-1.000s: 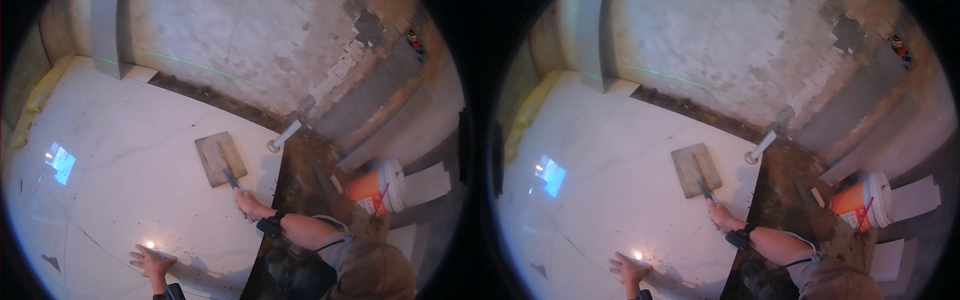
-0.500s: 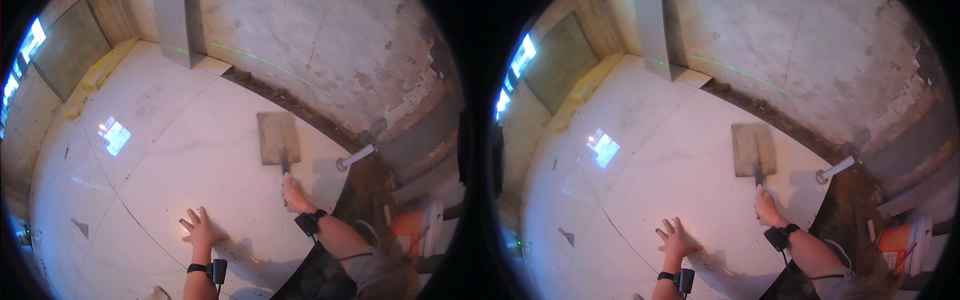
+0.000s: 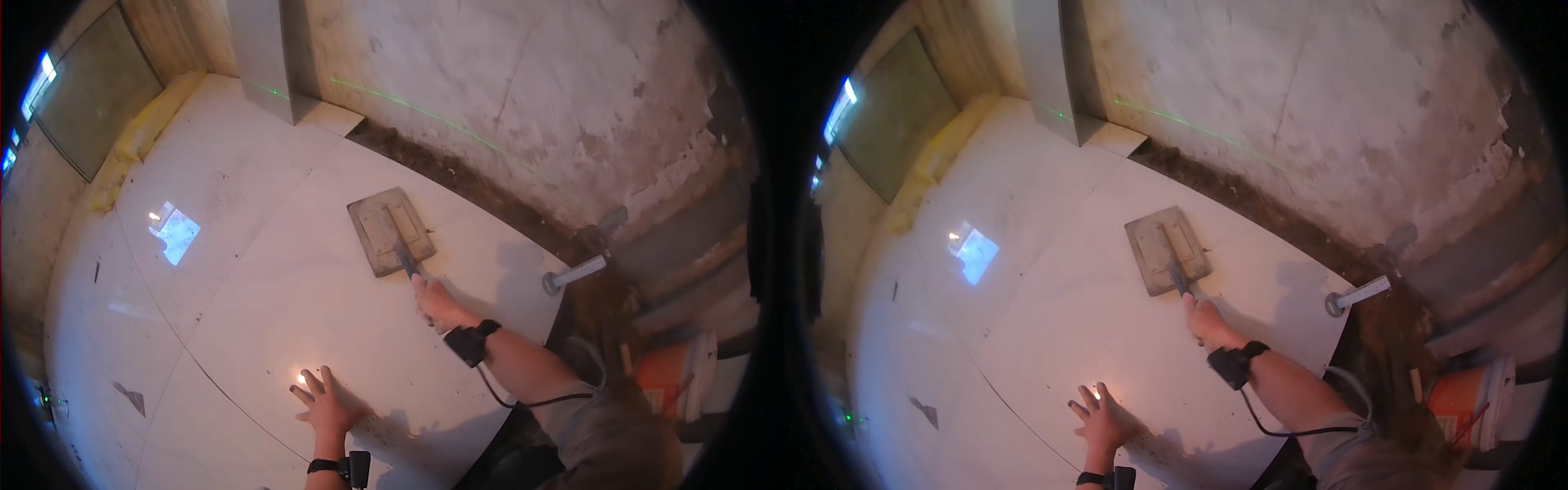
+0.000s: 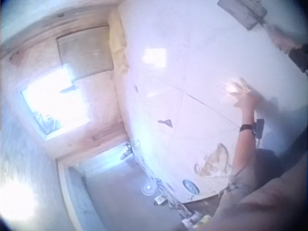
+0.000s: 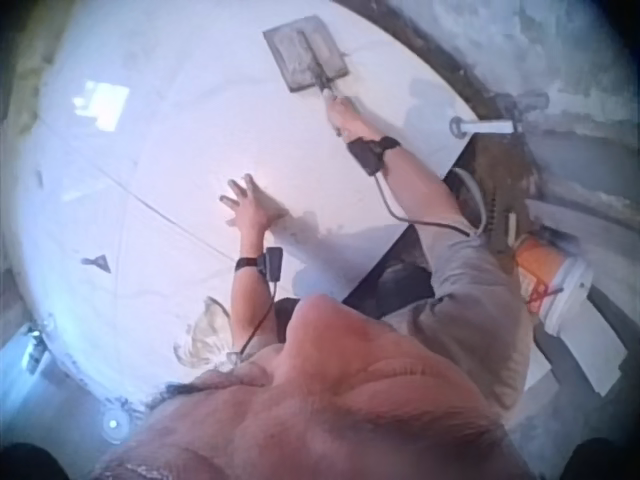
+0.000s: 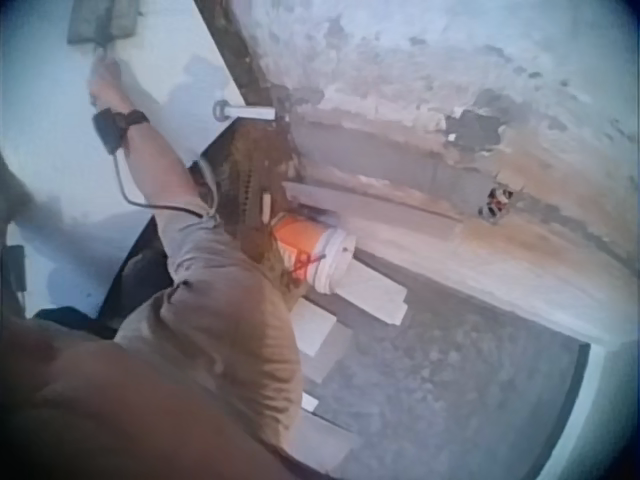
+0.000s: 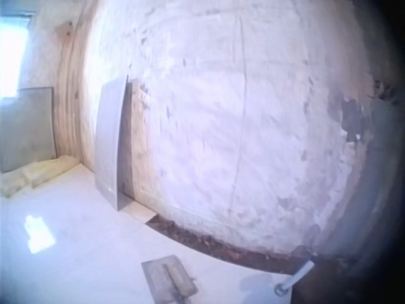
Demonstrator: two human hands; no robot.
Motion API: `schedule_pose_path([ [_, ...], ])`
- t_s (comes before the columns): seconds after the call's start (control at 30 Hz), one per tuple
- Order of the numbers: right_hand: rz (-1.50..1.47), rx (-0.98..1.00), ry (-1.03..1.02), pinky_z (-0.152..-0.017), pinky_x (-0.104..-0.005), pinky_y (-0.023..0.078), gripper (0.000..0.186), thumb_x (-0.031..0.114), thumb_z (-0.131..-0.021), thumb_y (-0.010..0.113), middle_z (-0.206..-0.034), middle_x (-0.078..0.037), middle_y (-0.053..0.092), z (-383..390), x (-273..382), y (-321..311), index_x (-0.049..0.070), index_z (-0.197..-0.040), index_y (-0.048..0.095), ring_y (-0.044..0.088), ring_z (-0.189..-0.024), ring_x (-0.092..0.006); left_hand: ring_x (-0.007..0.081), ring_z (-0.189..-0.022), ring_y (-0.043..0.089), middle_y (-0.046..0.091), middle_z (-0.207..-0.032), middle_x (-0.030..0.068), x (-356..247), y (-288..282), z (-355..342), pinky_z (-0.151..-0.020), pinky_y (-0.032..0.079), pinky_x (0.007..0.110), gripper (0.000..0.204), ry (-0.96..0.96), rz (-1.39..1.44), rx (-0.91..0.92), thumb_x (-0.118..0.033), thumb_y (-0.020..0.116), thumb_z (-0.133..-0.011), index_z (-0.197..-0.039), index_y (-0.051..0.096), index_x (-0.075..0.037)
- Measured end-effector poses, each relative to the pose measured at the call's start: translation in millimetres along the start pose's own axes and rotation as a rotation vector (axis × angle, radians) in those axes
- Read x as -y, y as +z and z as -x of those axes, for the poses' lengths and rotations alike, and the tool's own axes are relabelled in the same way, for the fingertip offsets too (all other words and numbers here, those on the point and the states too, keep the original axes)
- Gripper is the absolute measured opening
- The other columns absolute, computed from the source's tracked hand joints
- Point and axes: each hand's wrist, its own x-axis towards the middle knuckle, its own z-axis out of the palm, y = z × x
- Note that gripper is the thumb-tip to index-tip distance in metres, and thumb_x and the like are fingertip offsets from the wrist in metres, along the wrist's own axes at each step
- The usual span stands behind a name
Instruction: Apply adhesive, position tiles, and clear space using a shovel and trowel for floor tile installation.
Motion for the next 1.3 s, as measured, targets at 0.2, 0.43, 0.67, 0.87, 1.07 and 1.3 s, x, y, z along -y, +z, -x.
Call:
schedule_pose_path([
  [0.2,-0.093,-0.114,-0.172,-0.038,-0.032,0.034,0.049,0.051,-0.098,0.034,-0.053,-0.003,0.041,17,6,-18,0.007,-0.077,0.044,0.038,-0.039,-0.014,0.0503,-0.139,0.001,0.004,-0.154,0.0182,4,-9,2,-0.093,0.027,0.075,0.113,0.025,-0.026,0.014,-0.043,0.081,-0.055,-0.146,0.018,-0.02],
  [0.43,0.132,-0.077,0.093,-0.041,-0.0347,0.037,0.055,0.054,-0.097,0.031,-0.054,-0.005,0.041,-14,3,-33,0.006,-0.073,0.043,0.041,-0.041,-0.0171,0.0513,-0.138,0.001,0.002,-0.155,0.0169,13,-3,-4,-0.092,0.025,0.077,0.116,0.009,-0.043,0.02,-0.052,0.083,-0.053,-0.145,0.018,-0.022],
  [0.67,0.165,-0.116,0.102,-0.039,-0.0351,0.038,0.052,0.052,-0.097,0.034,-0.05,-0.003,0.038,-15,2,-37,0.009,-0.069,0.04,0.04,-0.038,-0.0175,0.0534,-0.137,0.0,0.002,-0.155,0.0144,23,-5,-5,-0.091,0.023,0.078,0.121,0.049,-0.05,-0.005,-0.058,0.082,-0.052,-0.147,0.016,-0.026],
  [0.87,0.226,-0.092,0.118,-0.041,-0.0368,0.039,0.049,0.047,-0.1,0.029,-0.055,-0.005,0.043,-26,-14,-43,0.009,-0.073,0.045,0.044,-0.041,-0.0182,0.0485,-0.139,0.005,0.014,-0.155,0.0161,26,-19,-79,-0.095,0.014,0.078,0.089,0.162,0.039,-0.206,-0.068,0.057,-0.073,-0.144,0.032,-0.02],
  [1.07,0.63,-0.095,-0.033,-0.052,-0.0363,0.042,0.052,0.048,-0.1,0.025,-0.062,-0.004,0.048,-69,-12,-46,0.006,-0.079,0.048,0.05,-0.054,-0.0184,0.0364,-0.14,0.019,0.031,-0.149,0.0141,12,-131,-292,-0.11,0.012,0.06,0.07,0.177,0.091,-0.717,-0.052,0.049,-0.087,-0.14,0.037,-0.007],
  [1.3,0.015,-0.315,0.438,-0.05,-0.0335,0.045,0.051,0.056,-0.095,0.037,-0.066,-0.005,0.05,-18,23,-34,0.008,-0.085,0.054,0.05,-0.053,-0.0154,0.0361,-0.139,0.021,0.033,-0.147,0.0146,-12,-156,-301,-0.111,0.009,0.057,0.065,0.173,0.213,-0.545,-0.039,0.053,-0.086,-0.137,0.038,-0.001],
])
